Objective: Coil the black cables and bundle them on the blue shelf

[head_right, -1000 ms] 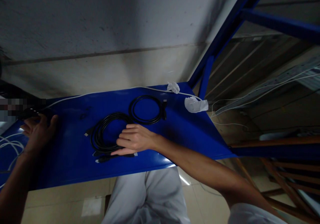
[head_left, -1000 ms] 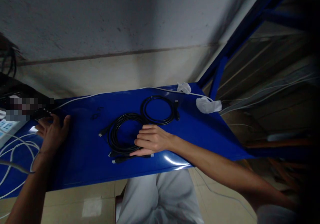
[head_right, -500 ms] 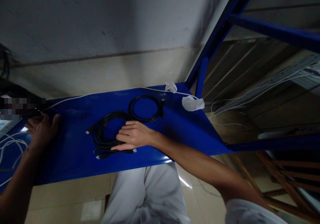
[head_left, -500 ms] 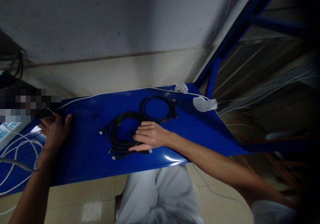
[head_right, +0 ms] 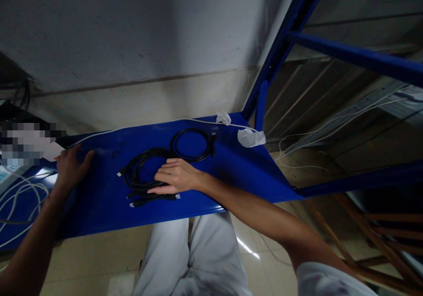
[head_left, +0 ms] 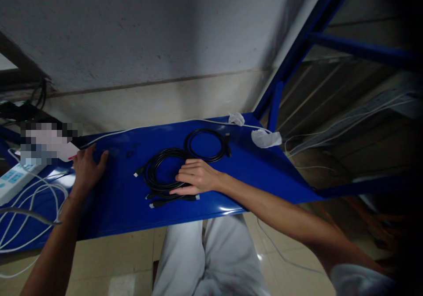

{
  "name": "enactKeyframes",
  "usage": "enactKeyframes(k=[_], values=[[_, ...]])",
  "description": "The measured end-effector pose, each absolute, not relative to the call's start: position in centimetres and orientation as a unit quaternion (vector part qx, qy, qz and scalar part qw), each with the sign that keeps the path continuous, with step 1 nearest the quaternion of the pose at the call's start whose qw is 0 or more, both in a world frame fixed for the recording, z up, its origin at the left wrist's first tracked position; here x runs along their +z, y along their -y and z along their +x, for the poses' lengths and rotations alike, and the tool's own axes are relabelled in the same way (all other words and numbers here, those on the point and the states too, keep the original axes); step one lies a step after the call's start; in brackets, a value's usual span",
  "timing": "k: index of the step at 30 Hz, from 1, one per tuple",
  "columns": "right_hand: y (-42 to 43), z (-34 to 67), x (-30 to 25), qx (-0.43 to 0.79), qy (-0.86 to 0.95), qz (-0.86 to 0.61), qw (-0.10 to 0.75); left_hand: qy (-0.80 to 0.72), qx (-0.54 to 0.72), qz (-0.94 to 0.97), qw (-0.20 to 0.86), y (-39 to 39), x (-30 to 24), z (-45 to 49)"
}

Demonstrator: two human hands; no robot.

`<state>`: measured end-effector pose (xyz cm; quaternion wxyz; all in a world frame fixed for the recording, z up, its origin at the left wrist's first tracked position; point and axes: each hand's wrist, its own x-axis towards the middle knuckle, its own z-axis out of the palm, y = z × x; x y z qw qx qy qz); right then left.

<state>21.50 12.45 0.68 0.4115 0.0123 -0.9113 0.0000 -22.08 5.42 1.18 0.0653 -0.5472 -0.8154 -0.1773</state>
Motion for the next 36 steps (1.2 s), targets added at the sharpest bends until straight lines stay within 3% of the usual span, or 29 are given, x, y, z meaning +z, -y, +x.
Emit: enactKeyframes(k=[11, 23, 33, 36], values=[[-12.4, 21.5, 0.7, -0.004, 0.905, 0.017, 0.424, 0.840, -0.267, -0.453, 0.132, -5.8, 2.5, -21.3], [-12.4, 21.6, 0.7, -0.001, 0.904, 0.014, 0.428, 0.839, -0.259, -0.449, 0.163, -5.8, 1.6, -22.7], [-12.5, 21.9, 0.6, 0.016, 0.919, 0.016, 0.394, 0.786, -0.265, -0.534, 0.162, -5.5, 1.7, -20.8], [-12.4, 21.9, 0.8, 0.020, 0.923, 0.014, 0.384, 0.750, -0.266, -0.600, 0.084, -6.0, 1.4, -19.7]])
